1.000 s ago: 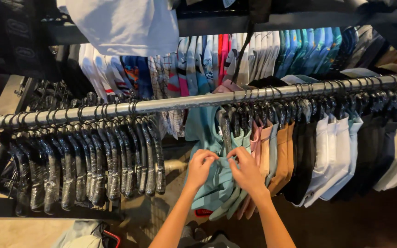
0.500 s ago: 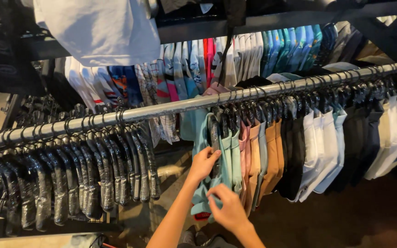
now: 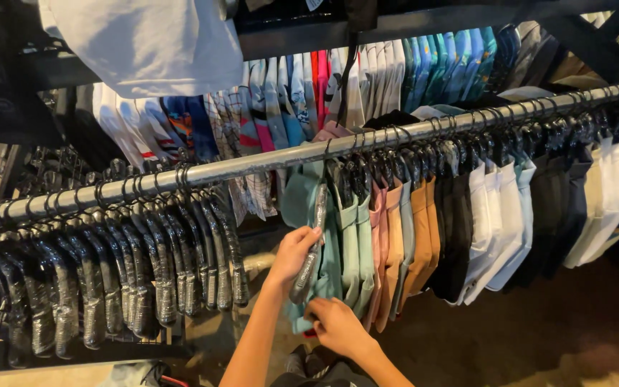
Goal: The person browses a clothing rack in a store, removing various shirts and tops from hangers and placing them into a red shopping basket. The person handles items of different colors, including gray, light blue, pink, and brown, repeatedly moving between the rack and the basket.
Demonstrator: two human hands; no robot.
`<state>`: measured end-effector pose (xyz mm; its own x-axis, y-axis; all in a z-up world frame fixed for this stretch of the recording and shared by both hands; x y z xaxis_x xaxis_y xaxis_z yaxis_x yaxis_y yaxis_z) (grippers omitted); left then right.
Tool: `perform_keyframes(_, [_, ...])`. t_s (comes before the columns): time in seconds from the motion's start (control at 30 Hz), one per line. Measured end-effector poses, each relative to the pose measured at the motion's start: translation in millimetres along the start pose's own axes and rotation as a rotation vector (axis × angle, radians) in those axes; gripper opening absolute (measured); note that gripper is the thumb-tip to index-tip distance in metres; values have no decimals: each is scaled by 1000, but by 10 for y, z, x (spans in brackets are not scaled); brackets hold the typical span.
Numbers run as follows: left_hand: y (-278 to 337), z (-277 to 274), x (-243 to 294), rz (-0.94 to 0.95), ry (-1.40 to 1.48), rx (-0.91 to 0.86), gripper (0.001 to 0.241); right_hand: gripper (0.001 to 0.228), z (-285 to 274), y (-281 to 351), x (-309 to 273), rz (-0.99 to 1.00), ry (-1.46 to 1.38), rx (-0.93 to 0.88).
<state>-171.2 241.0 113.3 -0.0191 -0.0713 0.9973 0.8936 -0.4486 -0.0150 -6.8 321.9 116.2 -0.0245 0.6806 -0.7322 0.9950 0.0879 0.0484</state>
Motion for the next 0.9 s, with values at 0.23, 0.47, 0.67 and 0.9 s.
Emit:
perform_keyframes(0.23, [168, -48, 212, -26, 192, -84, 46, 19, 360, -405, 688, 39, -292, 182])
perform_keyframes(0.47, [445, -274, -665, -6, 61, -19, 30, 25, 617, -525, 1013, 306, -485, 76])
perform_keyframes(0.67, [1191, -365, -1209, 198, -396, -162, 61, 17, 439, -320, 609, 386, -433, -38])
perform_keyframes(0.9, [1571, -325, -1154, 45, -384, -17, 52, 24, 204, -162, 310, 147, -620, -181])
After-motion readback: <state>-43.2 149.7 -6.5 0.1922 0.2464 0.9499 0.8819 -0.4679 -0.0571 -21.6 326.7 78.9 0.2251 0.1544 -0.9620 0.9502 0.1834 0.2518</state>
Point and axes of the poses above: each hand's wrist, its own y-axis away from the middle knuckle, its own z-axis out of the palm, x = y × z, the point moved 3 cm from there along -y, towards the middle knuckle, and after that the axes turned 9 degrees about z, right-handed, at the moved point
